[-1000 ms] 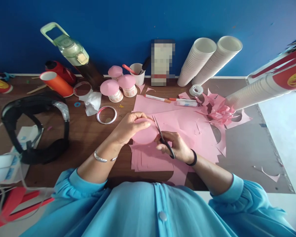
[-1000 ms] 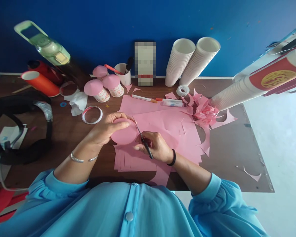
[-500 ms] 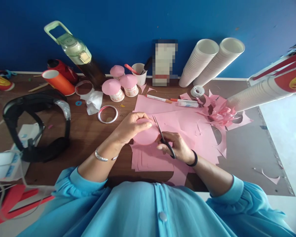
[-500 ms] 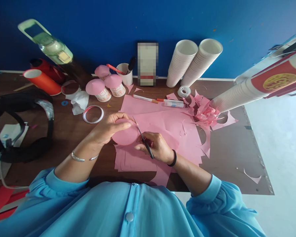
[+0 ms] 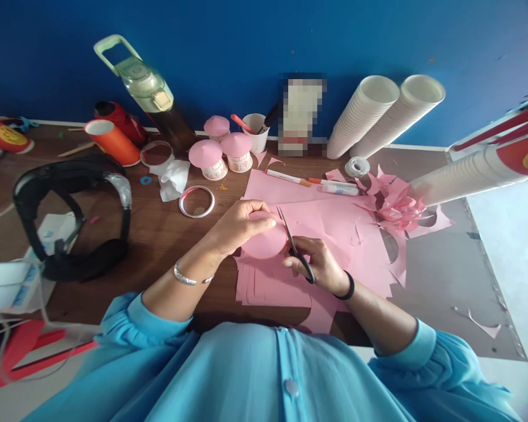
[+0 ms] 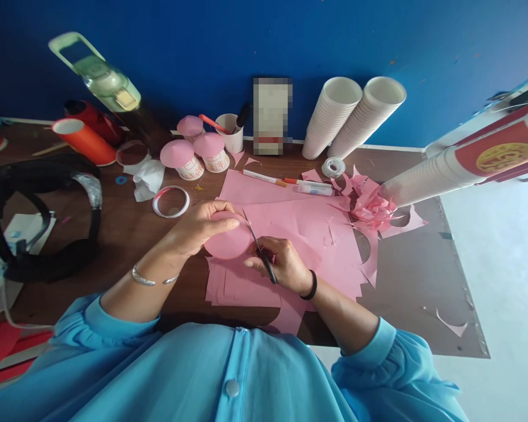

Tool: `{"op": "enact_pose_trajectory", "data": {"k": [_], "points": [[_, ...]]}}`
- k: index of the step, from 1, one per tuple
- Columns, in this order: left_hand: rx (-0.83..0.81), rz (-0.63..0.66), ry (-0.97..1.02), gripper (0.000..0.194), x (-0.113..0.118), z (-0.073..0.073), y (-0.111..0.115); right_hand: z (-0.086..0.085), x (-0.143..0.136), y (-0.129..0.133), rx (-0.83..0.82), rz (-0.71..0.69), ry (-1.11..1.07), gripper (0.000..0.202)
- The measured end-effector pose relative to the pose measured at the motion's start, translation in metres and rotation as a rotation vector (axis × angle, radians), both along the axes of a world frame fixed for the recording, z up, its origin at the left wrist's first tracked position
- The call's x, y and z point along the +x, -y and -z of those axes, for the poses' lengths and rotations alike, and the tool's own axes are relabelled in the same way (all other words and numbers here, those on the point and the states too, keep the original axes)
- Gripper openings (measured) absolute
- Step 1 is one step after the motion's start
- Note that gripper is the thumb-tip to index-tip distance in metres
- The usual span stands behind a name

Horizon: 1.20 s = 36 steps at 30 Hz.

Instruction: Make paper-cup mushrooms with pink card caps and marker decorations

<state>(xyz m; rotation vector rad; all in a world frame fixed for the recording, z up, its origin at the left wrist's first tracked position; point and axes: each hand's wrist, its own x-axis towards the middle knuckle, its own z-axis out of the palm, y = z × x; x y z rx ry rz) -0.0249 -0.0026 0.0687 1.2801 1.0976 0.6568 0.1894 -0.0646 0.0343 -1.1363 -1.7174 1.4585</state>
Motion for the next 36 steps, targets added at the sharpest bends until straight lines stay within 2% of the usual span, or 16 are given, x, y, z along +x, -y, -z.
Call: {"op": "enact_pose_trajectory", "data": {"k": [6, 26, 32, 36], "points": [[-0.025, 0.008, 0.045, 0.016, -0.0014, 0.001, 0.0004, 0.0021, -0.0001, 0.0002, -0.01, 0.001, -0.004, 0.052], [-0.019, 0.048, 0.006, 0.019, -0.0041, -0.0041, -0.002, 0.0012, 0.0018, 0.0004, -0.016, -0.01, -0.037, 0.055], [0.038, 0.069, -0.051, 0.023, -0.0066, -0.0042, -0.0028, 0.0037, 0.0013, 0.0013, -0.059, -0.013, -0.071, 0.051], [0.033, 0.039, -0.049, 0.021, -0.0079, -0.0023, -0.0027, 0.0001, 0.0003, -0.0008, -0.178, -0.026, -0.152, 0.052]]}}
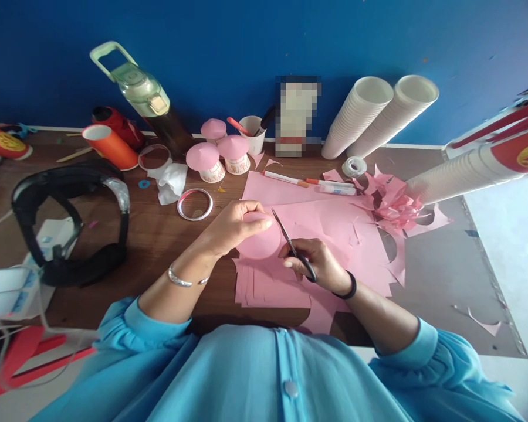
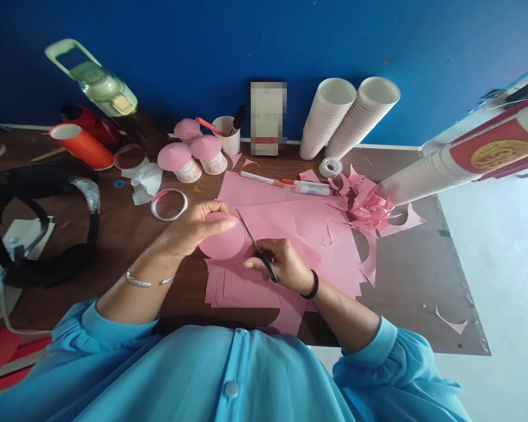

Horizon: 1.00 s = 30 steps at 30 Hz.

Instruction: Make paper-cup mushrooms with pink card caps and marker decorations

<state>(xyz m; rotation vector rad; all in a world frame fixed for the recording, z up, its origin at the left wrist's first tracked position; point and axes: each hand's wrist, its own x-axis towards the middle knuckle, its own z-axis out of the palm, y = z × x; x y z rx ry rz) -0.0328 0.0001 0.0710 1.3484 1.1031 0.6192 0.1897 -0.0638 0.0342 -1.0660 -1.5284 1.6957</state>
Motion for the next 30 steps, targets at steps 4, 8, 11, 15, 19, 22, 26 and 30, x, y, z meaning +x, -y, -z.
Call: {"op": "enact_pose_trajectory", "data": {"k": [4, 8, 11, 15, 19, 22, 26, 30], "points": [[-0.029, -0.029, 0.049, 0.022, 0.0, 0.003, 0.001, -0.005, 0.001, -0.002, -0.095, -0.014, -0.074, 0.054], [-0.038, -0.127, 0.122, 0.027, 0.002, 0.005, 0.002, -0.004, 0.001, -0.001, -0.102, 0.033, -0.083, 0.052], [-0.042, -0.242, 0.198, 0.03, 0.006, 0.007, 0.003, 0.0, -0.001, 0.0, -0.083, 0.102, -0.099, 0.047], [-0.087, -0.327, 0.277, 0.027, 0.017, 0.01, 0.008, 0.001, -0.006, 0.001, -0.069, 0.238, -0.155, 0.046], [-0.118, -0.342, 0.311, 0.028, 0.027, 0.014, 0.015, -0.001, -0.009, 0.0, -0.06, 0.262, -0.104, 0.042], [-0.116, -0.313, 0.313, 0.029, 0.031, 0.016, 0.017, 0.0, -0.008, -0.001, -0.077, 0.295, -0.059, 0.041], [-0.108, -0.24, 0.346, 0.022, 0.028, 0.017, 0.016, 0.0, -0.003, -0.004, -0.092, 0.305, -0.097, 0.041], [-0.065, -0.211, 0.281, 0.022, 0.023, 0.018, 0.014, 0.0, 0.0, -0.005, -0.1, 0.313, -0.104, 0.04]]}}
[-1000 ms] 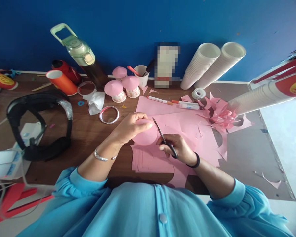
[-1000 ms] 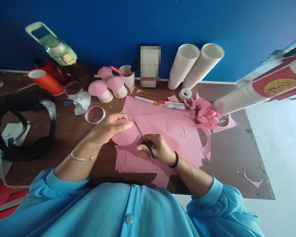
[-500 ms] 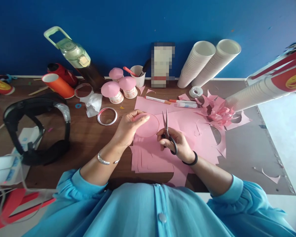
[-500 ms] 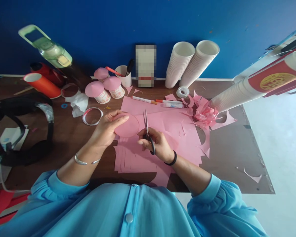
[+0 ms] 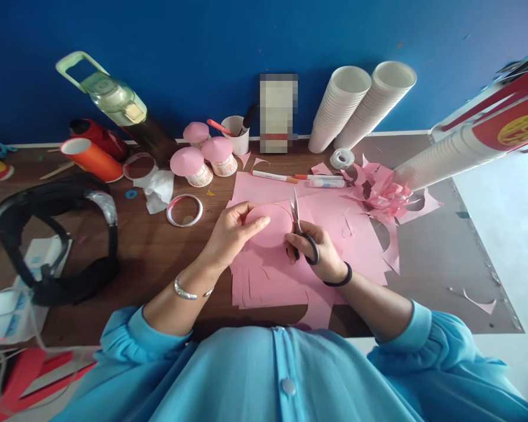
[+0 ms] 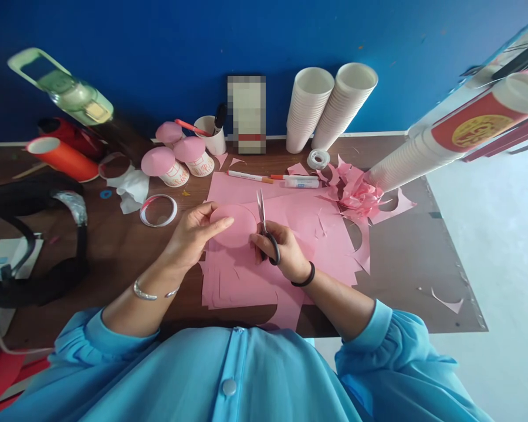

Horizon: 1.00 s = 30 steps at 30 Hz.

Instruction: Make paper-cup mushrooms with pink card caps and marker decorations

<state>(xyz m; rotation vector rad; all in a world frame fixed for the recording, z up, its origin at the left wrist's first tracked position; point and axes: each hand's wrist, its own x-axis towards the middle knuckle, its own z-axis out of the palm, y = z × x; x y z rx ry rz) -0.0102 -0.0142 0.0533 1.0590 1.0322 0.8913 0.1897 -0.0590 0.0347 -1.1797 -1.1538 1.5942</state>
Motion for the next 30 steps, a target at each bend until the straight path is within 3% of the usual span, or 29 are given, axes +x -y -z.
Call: {"op": "enact_pose_trajectory", "data": {"k": [8, 17, 22, 30], "points": [[0.052, 0.07, -0.188, 0.03, 0.003, -0.013, 0.001, 0.0, 0.001, 0.0, -0.015, -0.028, -0.002, 0.041], [0.071, 0.065, -0.28, 0.027, -0.006, -0.016, -0.002, -0.003, 0.005, 0.0, 0.09, -0.242, 0.066, 0.052], [0.024, 0.185, -0.216, 0.022, -0.015, -0.017, -0.008, -0.003, 0.013, -0.004, 0.175, -0.343, 0.18, 0.055], [0.094, 0.273, -0.326, 0.017, -0.015, -0.022, -0.014, -0.003, 0.009, -0.002, 0.223, -0.395, 0.231, 0.056]]}}
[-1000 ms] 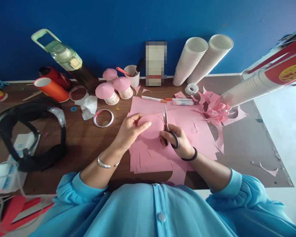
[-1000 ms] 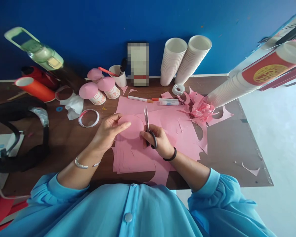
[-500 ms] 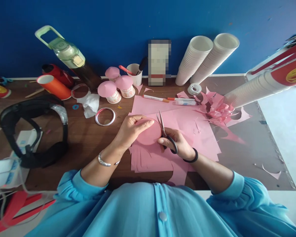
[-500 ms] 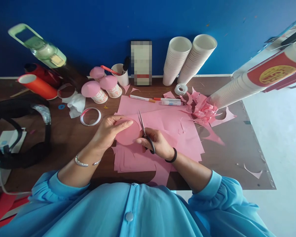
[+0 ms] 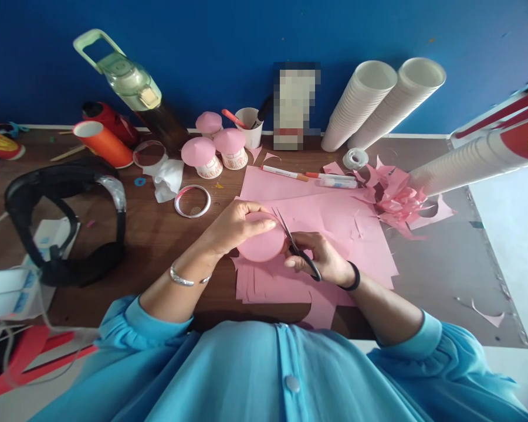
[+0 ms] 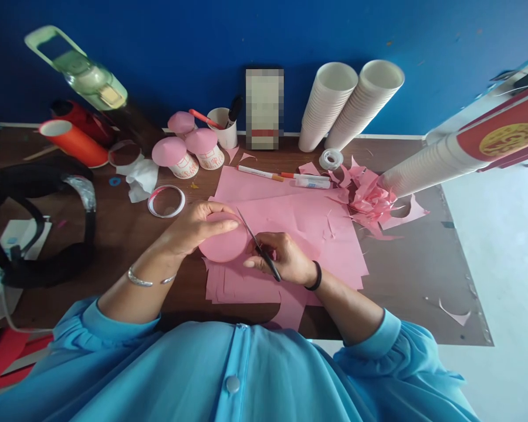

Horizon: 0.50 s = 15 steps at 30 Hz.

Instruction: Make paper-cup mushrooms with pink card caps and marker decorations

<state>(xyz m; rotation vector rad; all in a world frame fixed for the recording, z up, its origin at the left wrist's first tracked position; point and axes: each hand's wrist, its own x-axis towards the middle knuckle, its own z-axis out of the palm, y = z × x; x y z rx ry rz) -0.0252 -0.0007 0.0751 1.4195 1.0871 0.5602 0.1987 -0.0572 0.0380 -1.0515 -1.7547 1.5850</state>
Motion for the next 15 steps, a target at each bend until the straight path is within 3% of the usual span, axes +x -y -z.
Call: {"op": "enact_pose_trajectory", "data": {"k": [15], "points": [[-0.064, 0.117, 0.098, 0.015, -0.003, 0.009, -0.003, 0.001, -0.002, 0.002, -0.07, -0.019, -0.054, 0.055]]}}
